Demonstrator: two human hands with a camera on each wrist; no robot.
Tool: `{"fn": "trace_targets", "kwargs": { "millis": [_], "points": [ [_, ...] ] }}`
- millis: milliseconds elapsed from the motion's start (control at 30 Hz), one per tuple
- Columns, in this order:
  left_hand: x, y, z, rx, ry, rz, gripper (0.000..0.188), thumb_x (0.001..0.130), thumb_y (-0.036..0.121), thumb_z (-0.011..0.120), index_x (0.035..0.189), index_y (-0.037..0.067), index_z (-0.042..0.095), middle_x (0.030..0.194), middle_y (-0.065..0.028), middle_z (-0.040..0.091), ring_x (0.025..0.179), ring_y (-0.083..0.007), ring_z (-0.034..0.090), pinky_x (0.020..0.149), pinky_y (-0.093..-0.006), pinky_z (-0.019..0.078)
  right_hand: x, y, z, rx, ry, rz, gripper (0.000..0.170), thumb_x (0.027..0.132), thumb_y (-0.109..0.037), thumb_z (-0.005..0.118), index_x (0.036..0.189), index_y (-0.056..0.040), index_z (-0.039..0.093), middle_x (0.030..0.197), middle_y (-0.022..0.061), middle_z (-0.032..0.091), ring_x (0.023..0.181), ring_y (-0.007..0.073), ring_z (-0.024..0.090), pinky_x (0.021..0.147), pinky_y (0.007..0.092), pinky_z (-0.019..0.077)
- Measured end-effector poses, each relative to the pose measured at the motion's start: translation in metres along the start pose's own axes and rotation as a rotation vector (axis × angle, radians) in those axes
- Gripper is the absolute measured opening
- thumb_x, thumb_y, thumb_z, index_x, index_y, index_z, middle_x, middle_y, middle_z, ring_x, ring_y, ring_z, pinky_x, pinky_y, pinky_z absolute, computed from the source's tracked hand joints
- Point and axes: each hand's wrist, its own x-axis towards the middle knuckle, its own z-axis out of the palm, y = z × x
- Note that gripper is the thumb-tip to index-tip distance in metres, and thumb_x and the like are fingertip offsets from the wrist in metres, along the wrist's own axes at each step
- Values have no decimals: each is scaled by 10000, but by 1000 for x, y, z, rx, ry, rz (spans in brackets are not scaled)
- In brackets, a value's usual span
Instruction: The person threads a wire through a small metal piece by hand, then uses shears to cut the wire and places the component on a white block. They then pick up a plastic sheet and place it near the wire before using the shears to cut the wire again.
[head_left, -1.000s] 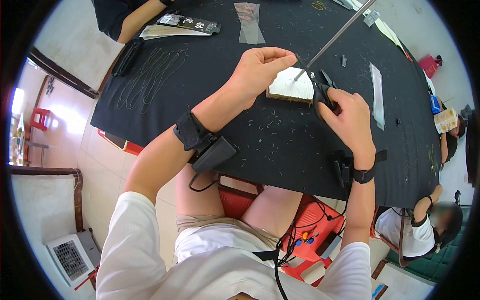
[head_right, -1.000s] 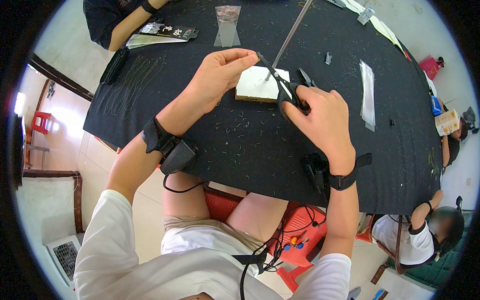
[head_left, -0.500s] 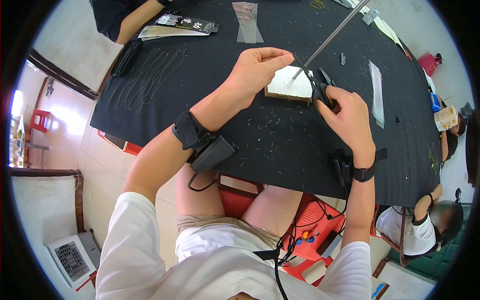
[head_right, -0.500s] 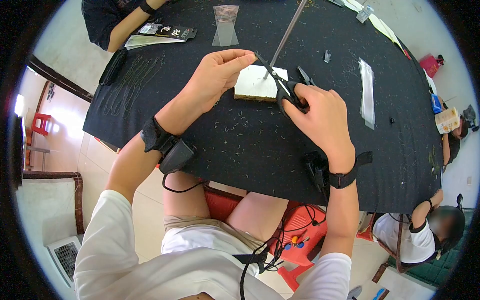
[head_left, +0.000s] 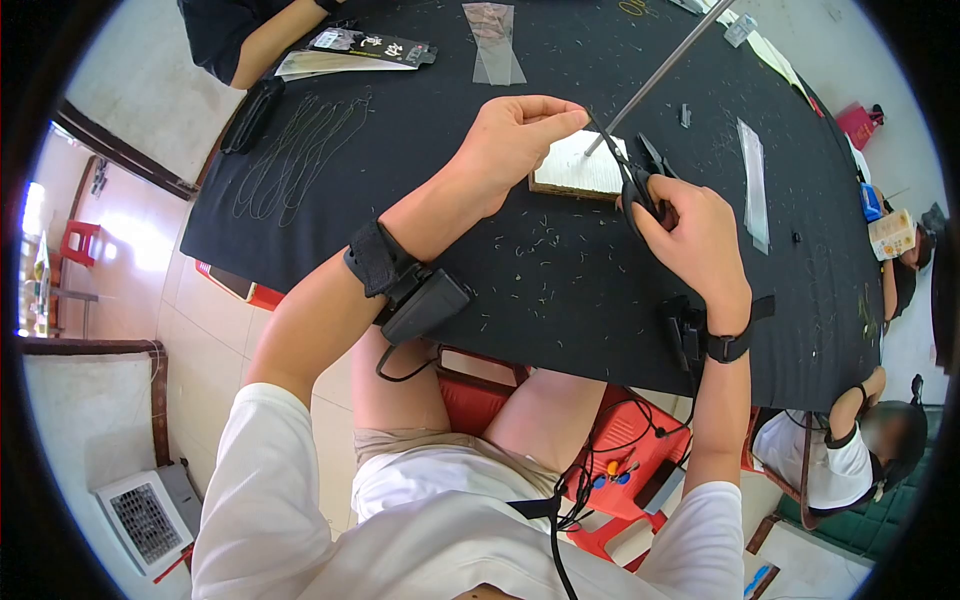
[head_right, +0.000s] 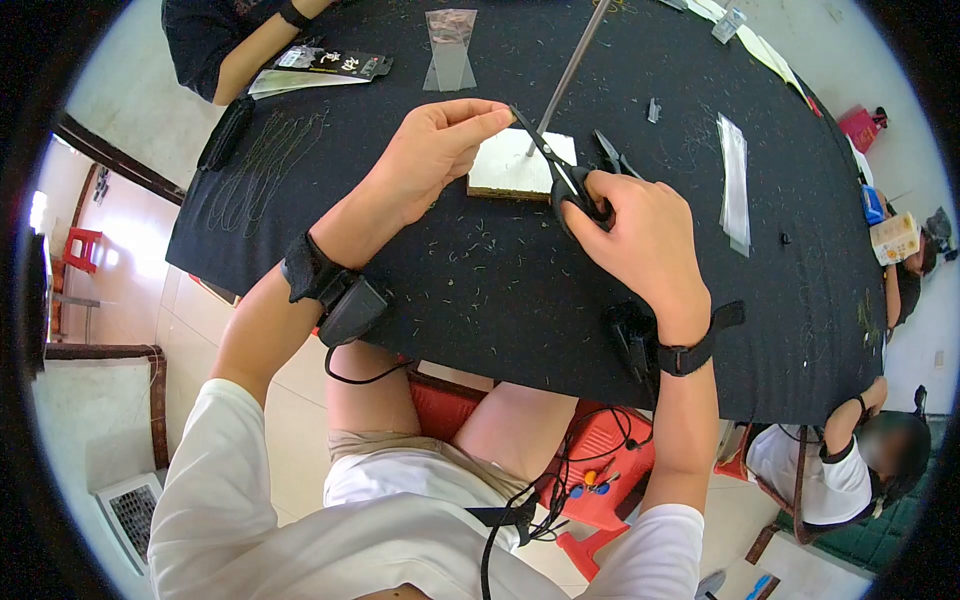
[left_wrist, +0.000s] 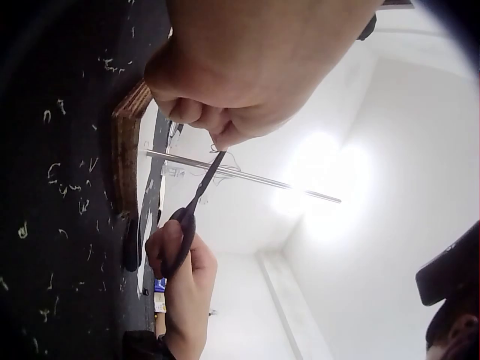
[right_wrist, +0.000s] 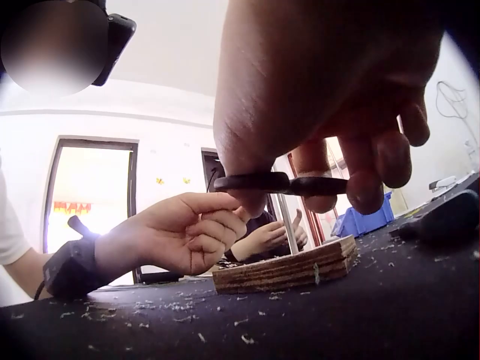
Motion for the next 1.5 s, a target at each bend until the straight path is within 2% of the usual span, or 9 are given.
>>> {"fn": "trace_targets", "kwargs": {
  "millis": [300,567,833,1033,1500],
  "points": [
    [1,2,-2,-47,-28,16,310,844,208,583,1039,-31,559,575,65,412,458,-5,271,398,-167,186,0,6,5,-63,59,-162,257,775,-256,555,655,-30,533,563,127,519,522,291,520,520,358,397],
    [1,3,-3,-134,-54,0,292,838,196,591,1024,-26,560,566,74,390,456,-5,260,398,-166,183,1,2,2,-33,7,-108,268,779,-260,554,661,-21,517,585,125,518,550,290,525,524,368,391],
    [2,0,-2,-55,-17,34,293,826,193,605,1013,-29,571,632,49,494,472,7,288,402,-162,190,1,5,6,-15,12,-89,257,780,-251,563,681,-19,514,608,122,518,555,288,515,546,362,388],
    [2,-1,-3,-18,-15,36,294,827,188,602,1018,-34,578,666,24,529,477,1,310,411,-165,214,1,0,-1,-20,-83,-27,252,778,-252,565,685,-23,519,617,121,530,579,282,523,581,355,390],
    [2,-1,-2,-15,-19,46,299,830,184,598,1027,-40,576,640,37,506,474,1,295,406,-170,189,1,2,0,-21,-105,-71,258,786,-262,544,684,-26,520,609,130,528,577,293,524,605,352,385]
  ]
}}
